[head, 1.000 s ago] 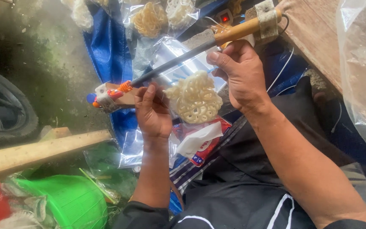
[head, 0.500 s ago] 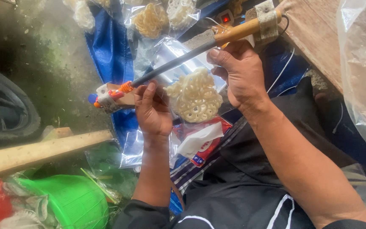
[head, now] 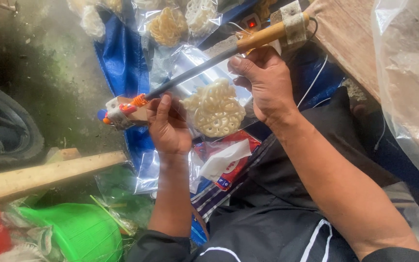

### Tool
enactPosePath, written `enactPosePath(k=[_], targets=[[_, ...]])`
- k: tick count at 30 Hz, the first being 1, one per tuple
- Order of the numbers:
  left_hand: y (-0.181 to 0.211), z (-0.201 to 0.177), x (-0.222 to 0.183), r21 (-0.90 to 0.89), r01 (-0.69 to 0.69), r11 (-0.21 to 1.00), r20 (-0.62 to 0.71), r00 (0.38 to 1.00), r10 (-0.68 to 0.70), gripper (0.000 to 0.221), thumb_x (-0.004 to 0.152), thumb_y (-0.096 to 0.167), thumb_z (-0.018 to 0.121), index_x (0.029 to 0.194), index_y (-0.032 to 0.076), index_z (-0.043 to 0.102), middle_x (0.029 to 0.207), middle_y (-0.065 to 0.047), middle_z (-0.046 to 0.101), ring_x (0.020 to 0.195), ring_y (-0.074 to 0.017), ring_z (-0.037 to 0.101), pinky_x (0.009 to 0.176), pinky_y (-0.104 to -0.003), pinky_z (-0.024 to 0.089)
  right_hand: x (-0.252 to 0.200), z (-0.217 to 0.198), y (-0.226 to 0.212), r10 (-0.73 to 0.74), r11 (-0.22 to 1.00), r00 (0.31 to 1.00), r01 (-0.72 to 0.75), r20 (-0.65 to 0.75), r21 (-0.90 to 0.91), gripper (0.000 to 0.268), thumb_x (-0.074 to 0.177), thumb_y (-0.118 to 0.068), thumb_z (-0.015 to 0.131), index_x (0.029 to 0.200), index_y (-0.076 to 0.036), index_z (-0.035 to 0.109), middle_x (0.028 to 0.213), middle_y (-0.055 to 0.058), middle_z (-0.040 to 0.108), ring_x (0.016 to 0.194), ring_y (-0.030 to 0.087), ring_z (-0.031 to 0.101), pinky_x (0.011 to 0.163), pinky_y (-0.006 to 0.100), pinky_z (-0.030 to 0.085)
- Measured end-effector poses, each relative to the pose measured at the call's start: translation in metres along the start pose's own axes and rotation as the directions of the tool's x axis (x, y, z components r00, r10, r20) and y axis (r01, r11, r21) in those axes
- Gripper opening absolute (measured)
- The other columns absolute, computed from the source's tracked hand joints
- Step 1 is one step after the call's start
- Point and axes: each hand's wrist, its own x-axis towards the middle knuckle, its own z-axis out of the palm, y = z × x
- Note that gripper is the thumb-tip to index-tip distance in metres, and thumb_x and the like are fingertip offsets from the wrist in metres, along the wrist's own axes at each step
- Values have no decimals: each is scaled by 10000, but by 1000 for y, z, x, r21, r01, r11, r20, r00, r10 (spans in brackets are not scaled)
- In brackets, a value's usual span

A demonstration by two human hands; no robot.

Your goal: A person uses tongs to place individual crackers into small plastic bags and then seals each bag using a manual heat sealer.

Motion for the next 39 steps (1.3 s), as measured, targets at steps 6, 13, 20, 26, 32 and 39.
enactPosePath(k=[6, 13, 20, 26, 32, 39], targets=[[4, 13, -17, -55, 12, 998, 53, 999, -9, 141, 931, 1, 751, 1004, 107, 693, 959, -49, 763, 895, -162, 756, 847, -236, 635, -17, -5, -18, 2, 995, 998, -8, 61, 99, 213, 898, -96, 776, 939, -127, 570, 875, 21, 695, 833, 117, 696, 728, 232, 563], [-12, 50, -74, 242, -95, 966, 569, 820, -62, 723, 969, 340, 846, 1522, 168, 414, 1539, -143, 438, 1411, -302, 481, 1278, -529, 386, -67, -45, -75, -110, 959, 977, 55, 185, 278, 170, 975, -60, 732, 968, -105, 569, 955, 83, 735, 823, 123, 689, 741, 207, 540], [-43, 77, -129, 789, 261, 557, 404, 463, -789, 410, 812, 41, 782, 1199, -44, 673, 1078, -132, 753, 925, -222, 731, 840, -317, 601, -131, -135, -99, -252, 965, 934, 224, 253, 133, 172, 970, -66, 746, 1079, -79, 613, 1004, 88, 745, 805, 119, 697, 746, 192, 583], [-49, 104, -87, 763, 390, 516, 58, 753, -656, 407, 883, 253, 689, 1141, -57, 627, 982, -160, 675, 874, -253, 669, 825, -357, 562, -198, -233, -75, 63, 975, 991, -86, -115, -205, 291, 973, -236, 655, 1163, -25, 592, 1084, 159, 710, 956, 203, 674, 806, 290, 539], [-66, 181, -149, 356, 141, 924, 715, 596, -366, 590, 1026, 381, 690, 1491, 95, 465, 1419, -109, 603, 1254, -231, 599, 1054, -376, 497, -251, -263, -35, -19, 797, 945, -183, -327, -576, 160, 908, -148, 734, 1029, -45, 751, 914, 32, 744, 809, 112, 645, 785, 239, 503], [-48, 230, -276, -36, -922, 385, 988, 24, 151, 302, 1145, 265, 379, 925, 74, 457, 1109, -145, 565, 941, -288, 719, 874, -464, 722, -269, -287, -22, -637, 257, 769, 280, 56, -925, 134, 926, -269, 709, 949, -137, 719, 903, 35, 739, 863, 229, 697, 793, 342, 552]])
